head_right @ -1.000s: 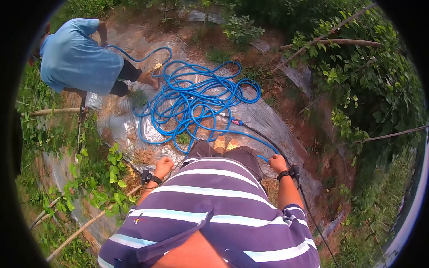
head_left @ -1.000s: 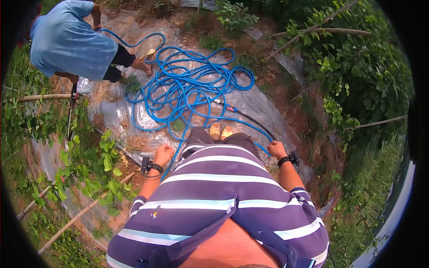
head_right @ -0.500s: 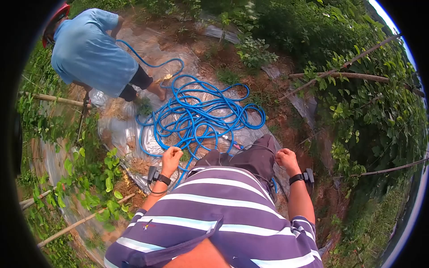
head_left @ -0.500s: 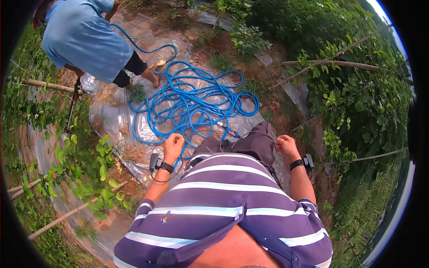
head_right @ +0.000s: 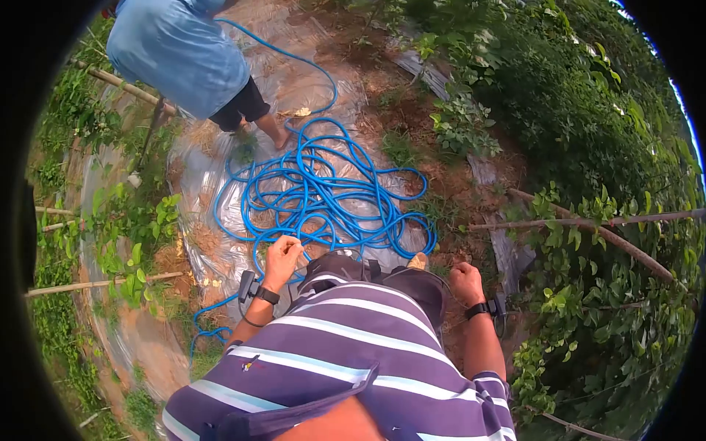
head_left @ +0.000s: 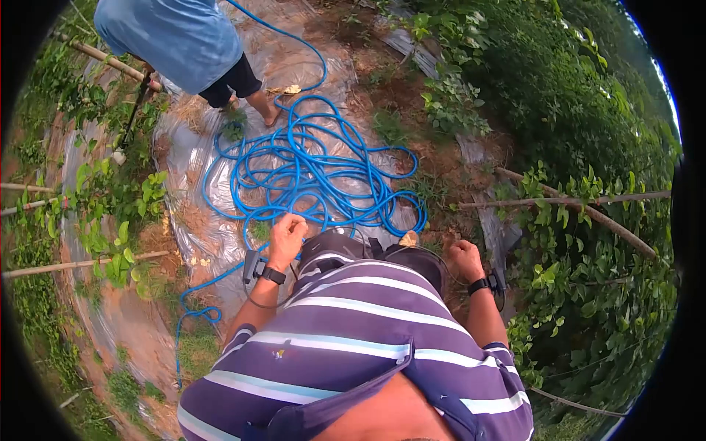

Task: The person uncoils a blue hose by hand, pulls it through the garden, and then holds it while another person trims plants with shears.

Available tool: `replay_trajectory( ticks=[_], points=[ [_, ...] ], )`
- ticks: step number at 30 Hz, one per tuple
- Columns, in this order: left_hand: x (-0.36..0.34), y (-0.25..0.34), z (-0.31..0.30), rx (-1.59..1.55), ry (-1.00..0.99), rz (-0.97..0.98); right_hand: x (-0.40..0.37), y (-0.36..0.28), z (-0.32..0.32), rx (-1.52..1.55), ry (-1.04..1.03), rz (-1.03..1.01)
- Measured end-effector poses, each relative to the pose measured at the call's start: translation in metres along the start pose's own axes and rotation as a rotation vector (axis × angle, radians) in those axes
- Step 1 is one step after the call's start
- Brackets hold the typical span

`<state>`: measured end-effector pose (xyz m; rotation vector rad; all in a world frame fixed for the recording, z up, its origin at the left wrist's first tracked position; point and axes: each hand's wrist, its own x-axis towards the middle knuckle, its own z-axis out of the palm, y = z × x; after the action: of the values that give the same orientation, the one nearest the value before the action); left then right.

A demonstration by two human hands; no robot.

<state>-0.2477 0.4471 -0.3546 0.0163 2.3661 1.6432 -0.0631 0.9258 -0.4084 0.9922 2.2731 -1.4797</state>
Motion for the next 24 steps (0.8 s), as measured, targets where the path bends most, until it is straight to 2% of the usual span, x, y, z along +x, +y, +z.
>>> replay_trajectory(
  ticks=[2,3,5,9,12,14,15,17,20,21,23,24],
  points=[
    [-0.004,0.024,0.046,0.035,-0.094,-0.042,0.01,0.039,-0.038,0.037,0.023,0.087],
    [-0.002,0.036,0.065,0.201,-0.107,0.045,0.009,0.051,-0.053,0.037,0.008,0.088],
    [0.008,0.047,0.09,0.221,-0.122,0.027,0.007,0.067,-0.086,0.302,0.046,0.312],
    [0.022,0.074,0.11,0.224,-0.132,-0.02,0.023,0.075,-0.129,0.276,-0.005,0.371],
    [0.026,0.061,0.116,0.24,-0.061,-0.018,0.061,0.072,-0.136,0.32,-0.074,0.327],
    [0.024,0.044,0.125,0.216,-0.009,-0.023,0.084,0.052,-0.134,0.244,-0.126,0.251],
    [0.023,0.036,0.133,0.21,-0.013,-0.026,0.097,0.048,-0.135,0.239,-0.121,0.255],
    [0.022,0.022,0.145,0.142,-0.014,-0.073,0.122,0.044,-0.132,0.005,-0.156,0.076],
    [0.034,0.019,0.166,0.164,-0.11,-0.159,0.151,0.036,-0.131,0.038,-0.216,0.034],
    [0.041,0.022,0.173,0.092,-0.099,-0.099,0.158,0.03,-0.131,0.032,-0.225,0.026],
    [0.065,0.016,0.18,0.092,-0.088,-0.104,0.166,0.013,-0.132,0.18,-0.271,0.198],
    [0.08,0.013,0.182,0.094,-0.09,-0.109,0.176,0.008,-0.13,0.174,-0.277,0.194]
  ],
)
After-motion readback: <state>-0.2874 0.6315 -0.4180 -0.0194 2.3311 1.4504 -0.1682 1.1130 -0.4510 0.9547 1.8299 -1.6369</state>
